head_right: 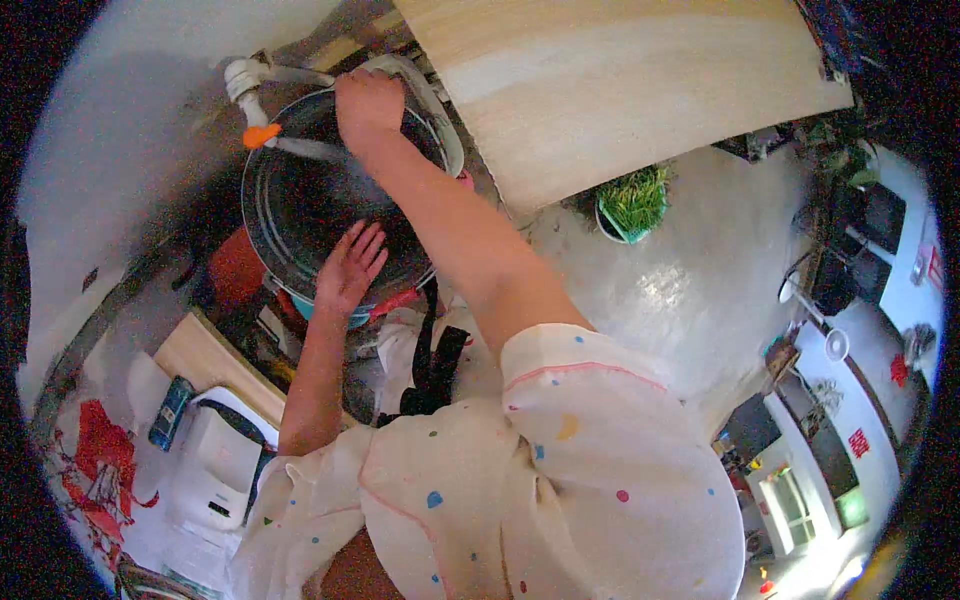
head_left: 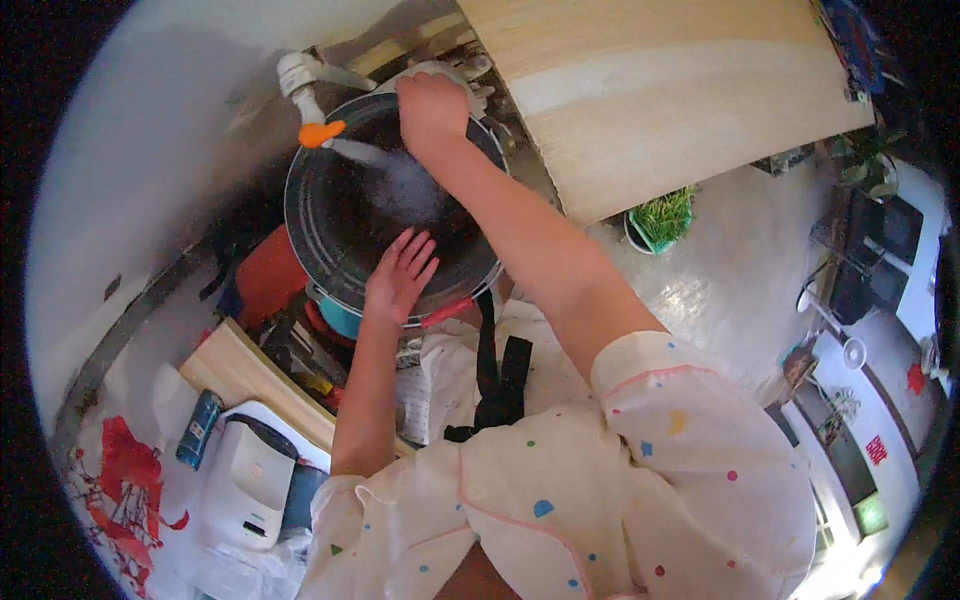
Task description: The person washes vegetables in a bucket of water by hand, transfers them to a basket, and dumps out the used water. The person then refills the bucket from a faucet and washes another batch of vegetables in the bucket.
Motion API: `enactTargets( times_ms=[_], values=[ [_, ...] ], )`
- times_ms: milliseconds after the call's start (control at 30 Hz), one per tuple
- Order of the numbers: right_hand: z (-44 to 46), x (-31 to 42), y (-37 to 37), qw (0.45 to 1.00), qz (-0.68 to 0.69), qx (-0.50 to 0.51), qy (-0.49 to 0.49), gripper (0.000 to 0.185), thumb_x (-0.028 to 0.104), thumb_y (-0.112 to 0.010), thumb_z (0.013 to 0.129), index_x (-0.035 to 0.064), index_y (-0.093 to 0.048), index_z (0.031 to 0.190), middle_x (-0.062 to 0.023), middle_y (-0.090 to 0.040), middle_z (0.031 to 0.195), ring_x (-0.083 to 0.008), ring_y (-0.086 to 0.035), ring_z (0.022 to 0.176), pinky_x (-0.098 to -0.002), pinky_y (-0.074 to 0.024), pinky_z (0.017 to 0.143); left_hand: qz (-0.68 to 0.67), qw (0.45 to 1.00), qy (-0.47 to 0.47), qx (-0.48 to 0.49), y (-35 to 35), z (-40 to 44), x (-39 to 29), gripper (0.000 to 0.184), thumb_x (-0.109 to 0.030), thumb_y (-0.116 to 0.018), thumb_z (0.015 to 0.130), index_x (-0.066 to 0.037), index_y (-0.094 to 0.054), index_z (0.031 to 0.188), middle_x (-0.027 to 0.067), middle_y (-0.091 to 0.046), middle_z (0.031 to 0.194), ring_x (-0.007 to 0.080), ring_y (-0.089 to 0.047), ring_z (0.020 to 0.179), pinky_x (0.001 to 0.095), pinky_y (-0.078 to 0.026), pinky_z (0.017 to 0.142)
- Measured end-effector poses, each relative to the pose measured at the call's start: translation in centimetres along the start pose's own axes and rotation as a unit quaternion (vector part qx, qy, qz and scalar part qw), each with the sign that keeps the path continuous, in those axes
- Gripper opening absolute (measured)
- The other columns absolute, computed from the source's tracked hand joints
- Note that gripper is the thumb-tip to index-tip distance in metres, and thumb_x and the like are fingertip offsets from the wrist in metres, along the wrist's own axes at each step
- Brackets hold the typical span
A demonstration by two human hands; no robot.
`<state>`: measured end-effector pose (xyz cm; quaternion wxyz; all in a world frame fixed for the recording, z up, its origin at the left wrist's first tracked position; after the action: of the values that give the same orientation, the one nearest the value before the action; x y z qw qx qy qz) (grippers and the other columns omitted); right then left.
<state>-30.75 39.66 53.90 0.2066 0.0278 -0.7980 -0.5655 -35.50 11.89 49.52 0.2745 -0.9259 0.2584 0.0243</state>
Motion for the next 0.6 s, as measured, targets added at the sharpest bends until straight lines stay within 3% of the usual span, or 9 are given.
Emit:
enactTargets(
  times_ms=[67, 133, 233, 267, 333, 400, 433, 500, 600],
  values=[
    [0.2, -0.5, -0.3, 0.996, 0.049, -0.069, 0.008, 0.016, 0.013, -0.056, 0.082, 0.0097, -0.068, 0.091, -0.0078, -0.067, 0.097, -0.0256, -0.064, 0.097, -0.0432, -0.0529, 0.078, -0.014, 1.000, 0.015, 0.013, 0.4, 0.5, 0.2, 0.046, -0.026, -0.046, 0.099, -0.004, -0.039, 0.139, 0.0160, -0.039, 0.146, 0.0289, -0.039, 0.134, 0.0448, -0.033, 0.112],
    [-0.3, -1.0, -0.1, 0.993, 0.073, -0.089, 0.005, 0.016, 0.009, -0.056, 0.080, 0.0099, -0.066, 0.092, -0.0085, -0.066, 0.097, -0.0282, -0.062, 0.097, -0.0424, -0.0527, 0.079, -0.078, 0.992, 0.057, -0.079, 1.6, 0.8, 0.5, 0.041, -0.023, -0.047, 0.099, -0.001, -0.044, 0.133, 0.0182, -0.048, 0.136, 0.0311, -0.045, 0.128, 0.0456, -0.037, 0.109],
    [-0.8, -1.7, 0.6, 0.994, 0.079, -0.071, 0.002, 0.025, 0.004, -0.052, 0.081, 0.0127, -0.066, 0.100, -0.0098, -0.064, 0.104, -0.0317, -0.062, 0.101, -0.0421, -0.0524, 0.083, -0.090, 0.990, 0.020, -0.106, 3.0, 3.7, -0.4, 0.038, -0.019, -0.050, 0.097, 0.003, -0.046, 0.128, 0.0198, -0.050, 0.132, 0.0325, -0.046, 0.126, 0.0458, -0.038, 0.108],
    [-0.5, -1.6, 0.9, 0.998, 0.053, -0.017, -0.037, 0.027, 0.005, -0.053, 0.081, 0.0136, -0.066, 0.103, -0.0095, -0.064, 0.104, -0.0314, -0.063, 0.098, -0.0426, -0.0527, 0.081, -0.118, 0.989, 0.012, -0.084, 4.8, 6.0, -0.6, 0.038, -0.017, -0.050, 0.096, 0.004, -0.046, 0.127, 0.0205, -0.050, 0.132, 0.0334, -0.047, 0.125, 0.0459, -0.039, 0.108],
    [-0.3, -2.4, -0.6, 0.994, 0.065, -0.092, -0.009, 0.024, 0.009, -0.055, 0.083, 0.0146, -0.066, 0.104, -0.0104, -0.065, 0.100, -0.0309, -0.063, 0.096, -0.0429, -0.0527, 0.079, -0.154, 0.985, -0.001, -0.082, 5.5, 8.6, -1.8, 0.036, -0.014, -0.052, 0.095, 0.006, -0.047, 0.124, 0.0219, -0.050, 0.131, 0.0347, -0.048, 0.124, 0.0461, -0.039, 0.107],
    [0.0, -2.7, -0.8, 0.997, 0.047, -0.055, -0.038, 0.020, 0.017, -0.061, 0.085, 0.0147, -0.066, 0.104, -0.0095, -0.066, 0.102, -0.0310, -0.062, 0.097, -0.0440, -0.0513, 0.079, -0.168, 0.981, -0.004, -0.100, 3.3, 10.4, -3.3, 0.035, -0.013, -0.052, 0.094, 0.007, -0.047, 0.123, 0.0227, -0.050, 0.130, 0.0354, -0.048, 0.123, 0.0466, -0.040, 0.106],
    [-0.5, -1.9, 0.0, 0.995, 0.033, -0.092, 0.001, 0.022, 0.012, -0.052, 0.086, 0.0151, -0.068, 0.101, -0.0106, -0.066, 0.101, -0.0293, -0.065, 0.096, -0.0420, -0.0546, 0.077, -0.173, 0.980, -0.005, -0.100, 2.6, 11.2, -4.0, 0.035, -0.013, -0.052, 0.094, 0.007, -0.048, 0.123, 0.0229, -0.050, 0.129, 0.0355, -0.049, 0.122, 0.0468, -0.041, 0.105],
    [-0.9, -1.9, -0.2, 0.993, 0.036, -0.112, 0.025, 0.025, 0.014, -0.057, 0.084, 0.0163, -0.066, 0.108, -0.0098, -0.066, 0.103, -0.0297, -0.063, 0.098, -0.0431, -0.0524, 0.081, -0.158, 0.980, -0.010, -0.121, 0.9, 12.3, -5.5, 0.034, -0.017, -0.037, 0.099, 0.006, -0.050, 0.121, 0.0215, -0.057, 0.119, 0.0353, -0.056, 0.112, 0.0458, -0.045, 0.101],
    [-0.7, -2.1, -0.7, 0.996, 0.029, -0.089, -0.003, 0.025, 0.016, -0.062, 0.084, 0.0158, -0.065, 0.109, -0.0083, -0.066, 0.103, -0.0310, -0.063, 0.094, -0.0437, -0.0521, 0.076, -0.177, 0.980, -0.037, -0.084, 1.0, 14.9, -6.3, 0.034, -0.022, -0.037, 0.101, 0.003, -0.051, 0.118, 0.0194, -0.061, 0.108, 0.0334, -0.060, 0.101, 0.0451, -0.050, 0.094]
  ],
)
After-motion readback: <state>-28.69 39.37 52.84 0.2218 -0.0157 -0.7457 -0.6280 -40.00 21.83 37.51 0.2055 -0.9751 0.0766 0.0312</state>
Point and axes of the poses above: each hand's wrist, its own z-axis towards the middle knuckle, its own y-axis out of the back of the hand, x = y × z, the point moved 6 cm from there along z, towards the middle knuckle
